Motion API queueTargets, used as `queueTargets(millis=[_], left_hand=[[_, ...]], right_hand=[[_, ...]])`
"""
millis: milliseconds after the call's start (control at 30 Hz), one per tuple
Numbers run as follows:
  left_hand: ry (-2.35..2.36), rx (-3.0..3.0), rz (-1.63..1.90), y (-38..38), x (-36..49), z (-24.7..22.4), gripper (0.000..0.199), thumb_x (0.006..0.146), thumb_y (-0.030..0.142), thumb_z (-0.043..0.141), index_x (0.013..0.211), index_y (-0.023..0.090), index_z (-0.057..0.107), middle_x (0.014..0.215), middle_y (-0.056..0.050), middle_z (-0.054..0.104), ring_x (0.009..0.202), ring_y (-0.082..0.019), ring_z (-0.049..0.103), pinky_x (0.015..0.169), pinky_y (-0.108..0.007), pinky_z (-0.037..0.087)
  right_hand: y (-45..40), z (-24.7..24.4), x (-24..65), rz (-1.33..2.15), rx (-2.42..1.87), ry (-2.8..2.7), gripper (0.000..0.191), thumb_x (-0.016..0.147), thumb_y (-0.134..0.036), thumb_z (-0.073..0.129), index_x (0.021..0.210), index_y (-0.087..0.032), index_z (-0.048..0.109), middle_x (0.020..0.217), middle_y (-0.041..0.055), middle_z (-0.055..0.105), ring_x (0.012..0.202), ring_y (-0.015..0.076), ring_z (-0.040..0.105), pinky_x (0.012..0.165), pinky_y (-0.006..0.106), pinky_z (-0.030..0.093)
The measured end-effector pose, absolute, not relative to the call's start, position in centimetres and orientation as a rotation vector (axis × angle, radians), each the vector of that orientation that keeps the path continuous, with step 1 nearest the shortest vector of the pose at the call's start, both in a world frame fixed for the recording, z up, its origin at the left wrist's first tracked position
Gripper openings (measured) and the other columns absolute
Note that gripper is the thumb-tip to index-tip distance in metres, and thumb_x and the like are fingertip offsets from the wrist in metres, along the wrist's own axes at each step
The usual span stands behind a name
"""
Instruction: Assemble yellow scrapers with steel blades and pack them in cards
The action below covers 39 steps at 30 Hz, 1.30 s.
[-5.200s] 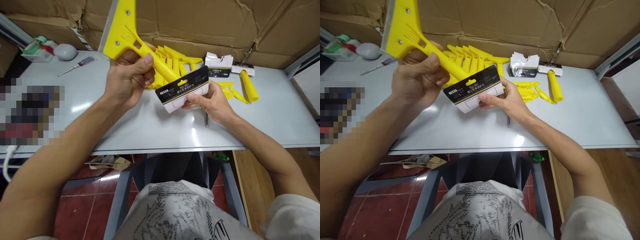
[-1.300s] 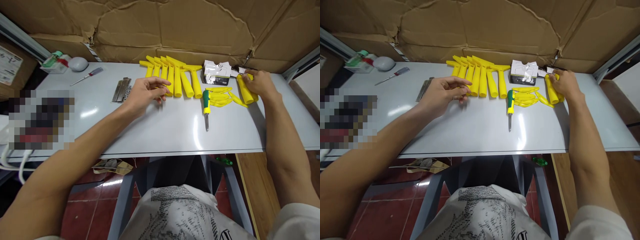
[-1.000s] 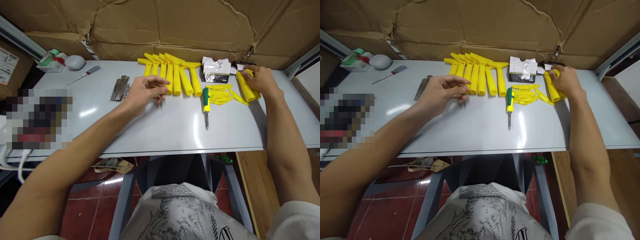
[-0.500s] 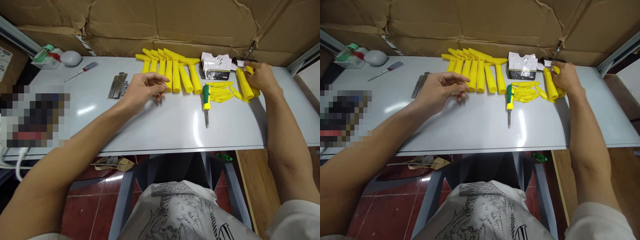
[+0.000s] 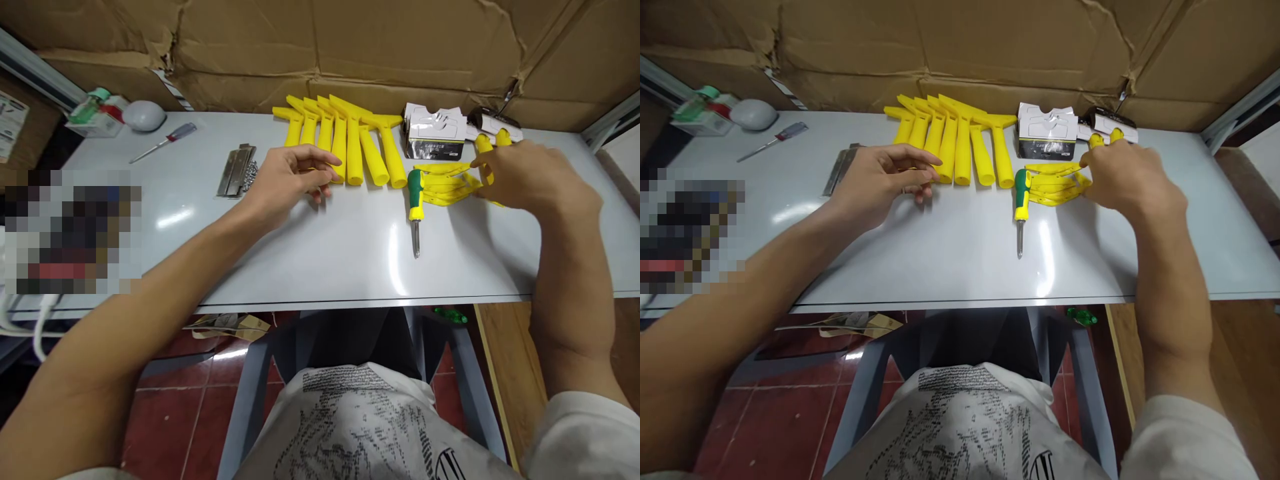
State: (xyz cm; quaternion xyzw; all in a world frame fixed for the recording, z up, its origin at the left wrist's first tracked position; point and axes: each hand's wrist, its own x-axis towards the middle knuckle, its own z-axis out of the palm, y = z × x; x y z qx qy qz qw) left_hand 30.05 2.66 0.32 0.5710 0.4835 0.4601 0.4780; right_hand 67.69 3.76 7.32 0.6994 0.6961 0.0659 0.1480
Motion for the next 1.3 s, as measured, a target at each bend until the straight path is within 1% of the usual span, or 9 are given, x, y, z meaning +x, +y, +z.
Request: queueTargets(millis=[100,267,533,633,700,867,1067,1167,1300], left_hand=[[1.177,1.414,1.093,2.5,30.1,0.3,0.022,0.084,0.015,0.087,0.105,0.021,0.087,0.099,-0.008,0.083,0.070,-0.017,0.072,0.058,-0.031,0.058],[1.180,1.457,1.050,2.4,30.2,0.2,0.025,0.083,0.023,0.091,0.107,0.025,0.084,0.103,-0.008,0.083,0.074,-0.019,0.073,0.061,-0.035,0.057],[1.184,1.501,1.155,3.3,29.3,0.7,0.026,0.090,0.030,0.094,0.110,0.021,0.080,0.098,0.000,0.078,0.075,-0.013,0.065,0.073,-0.038,0.052],[1.294,1.682,1.263,3.6,28.6,1.4,0.047,0.089,0.048,0.104,0.117,0.024,0.076,0.105,0.003,0.076,0.094,-0.016,0.066,0.082,-0.039,0.052],[1.437,1.875,1.254,3.5,28.1,2.0,0.054,0.091,0.055,0.105,0.123,0.026,0.072,0.115,0.003,0.076,0.110,-0.020,0.064,0.099,-0.043,0.053],[1.766,2.106,1.034,4.4,25.9,3.0,0.039,0.101,0.054,0.094,0.110,0.024,0.071,0.119,0.000,0.072,0.120,-0.024,0.055,0.131,-0.049,0.038],[1.847,1.874,1.075,7.2,23.2,2.0,0.054,0.084,0.073,0.100,0.094,0.026,0.075,0.096,0.002,0.071,0.108,-0.024,0.059,0.130,-0.043,0.034],[1.829,1.858,1.059,7.6,23.3,1.4,0.048,0.090,0.068,0.096,0.098,0.025,0.077,0.098,0.002,0.072,0.106,-0.023,0.058,0.130,-0.045,0.035],[1.769,1.984,0.988,7.4,24.1,0.5,0.051,0.102,0.069,0.088,0.118,0.022,0.079,0.119,0.000,0.074,0.122,-0.022,0.051,0.135,-0.045,0.029]], right_hand=[[3.5,6.2,66.1,0.230,1.931,1.921,0.060,0.100,-0.019,0.070,0.160,-0.022,0.066,0.130,0.0238,0.078,0.112,0.0393,0.077,0.085,0.047,0.049],[3.8,5.6,65.9,0.211,1.926,1.997,0.053,0.096,-0.022,0.069,0.148,-0.014,0.065,0.122,0.0267,0.076,0.104,0.0394,0.075,0.079,0.046,0.048],[3.2,7.0,65.2,0.290,2.259,1.940,0.044,0.104,-0.019,0.064,0.143,-0.008,0.079,0.141,0.0363,0.076,0.136,0.0530,0.075,0.099,0.056,0.058],[3.4,7.2,64.8,0.446,2.376,2.110,0.052,0.111,-0.026,0.051,0.156,-0.016,0.076,0.147,0.0297,0.078,0.142,0.0504,0.075,0.102,0.058,0.058],[3.7,6.9,64.3,0.471,2.284,2.276,0.055,0.115,-0.029,0.043,0.161,-0.023,0.072,0.151,0.0212,0.080,0.142,0.0444,0.075,0.102,0.055,0.057],[4.3,5.4,62.6,0.408,2.139,2.352,0.058,0.117,-0.023,0.031,0.156,-0.017,0.074,0.148,0.0233,0.079,0.142,0.0418,0.074,0.101,0.054,0.054],[5.3,3.9,63.4,0.254,2.122,2.450,0.054,0.119,-0.036,0.036,0.145,-0.020,0.080,0.155,0.0220,0.077,0.137,0.0462,0.074,0.109,0.065,0.055],[5.1,3.4,63.6,0.231,2.118,2.565,0.056,0.121,-0.050,0.034,0.142,-0.029,0.082,0.153,0.0159,0.079,0.137,0.0445,0.076,0.112,0.065,0.058],[5.1,3.8,61.6,0.180,2.077,2.684,0.046,0.118,-0.041,0.040,0.132,-0.030,0.082,0.132,0.0111,0.086,0.126,0.0369,0.080,0.114,0.060,0.062]])
